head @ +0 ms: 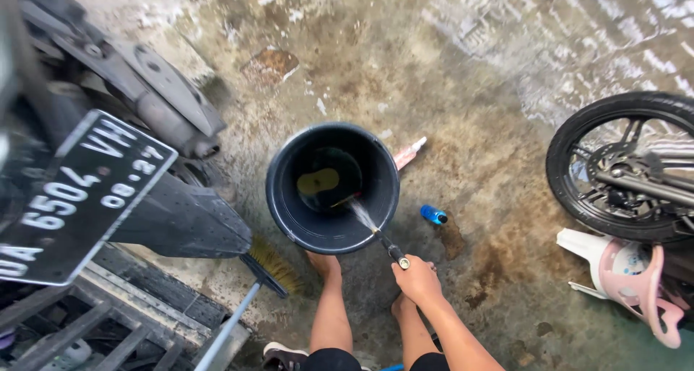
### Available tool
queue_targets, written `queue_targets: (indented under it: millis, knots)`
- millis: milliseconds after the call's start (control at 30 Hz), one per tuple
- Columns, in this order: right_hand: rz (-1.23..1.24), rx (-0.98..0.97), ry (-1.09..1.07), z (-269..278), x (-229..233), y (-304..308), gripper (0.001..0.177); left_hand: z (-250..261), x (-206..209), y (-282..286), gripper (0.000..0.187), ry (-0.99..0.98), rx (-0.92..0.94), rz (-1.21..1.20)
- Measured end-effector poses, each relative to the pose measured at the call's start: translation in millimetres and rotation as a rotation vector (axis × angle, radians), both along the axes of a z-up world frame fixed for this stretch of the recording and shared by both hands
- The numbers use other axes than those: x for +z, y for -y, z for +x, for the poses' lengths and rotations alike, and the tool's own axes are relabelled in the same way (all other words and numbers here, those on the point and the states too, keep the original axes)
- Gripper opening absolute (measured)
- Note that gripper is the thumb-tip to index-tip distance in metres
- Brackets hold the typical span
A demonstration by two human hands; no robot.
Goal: Preparing soapy water in a bucket and using a sponge to scrub a motorcycle.
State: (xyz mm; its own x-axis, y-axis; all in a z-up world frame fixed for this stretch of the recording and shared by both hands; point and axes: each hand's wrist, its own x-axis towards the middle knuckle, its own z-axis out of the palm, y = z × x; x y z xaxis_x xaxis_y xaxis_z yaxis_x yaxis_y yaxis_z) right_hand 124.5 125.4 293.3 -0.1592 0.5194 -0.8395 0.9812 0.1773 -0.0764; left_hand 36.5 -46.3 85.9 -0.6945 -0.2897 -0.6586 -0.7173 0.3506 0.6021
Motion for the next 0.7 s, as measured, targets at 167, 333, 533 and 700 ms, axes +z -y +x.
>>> queue_targets:
  millis: [167, 333, 533, 700]
  knots:
    - [0.026, -0.07, 0.032, -3.6, 50.7, -8.4, 0.035, -17.2, 8.6, 7.7, 0.08, 0.181, -0.164, -0.098]
    - [0.093, -0.081, 0.041, 10.7, 73.3, -3.6, 0.04, -38.5, 80.9, 9.6, 0.072, 0.247, -0.201, -0.065]
    - [0.113, -0.002, -0.004, -30.3, 138.0, 20.7, 0.034, 45.3, 111.1, 213.0, 0.06, 0.131, -0.622, 0.11]
    - [0.145, 0.061, -0.033, -42.8, 137.3, 35.2, 0.035, 47.5, 209.6, 310.9, 0.053, 0.237, -0.802, 0.284]
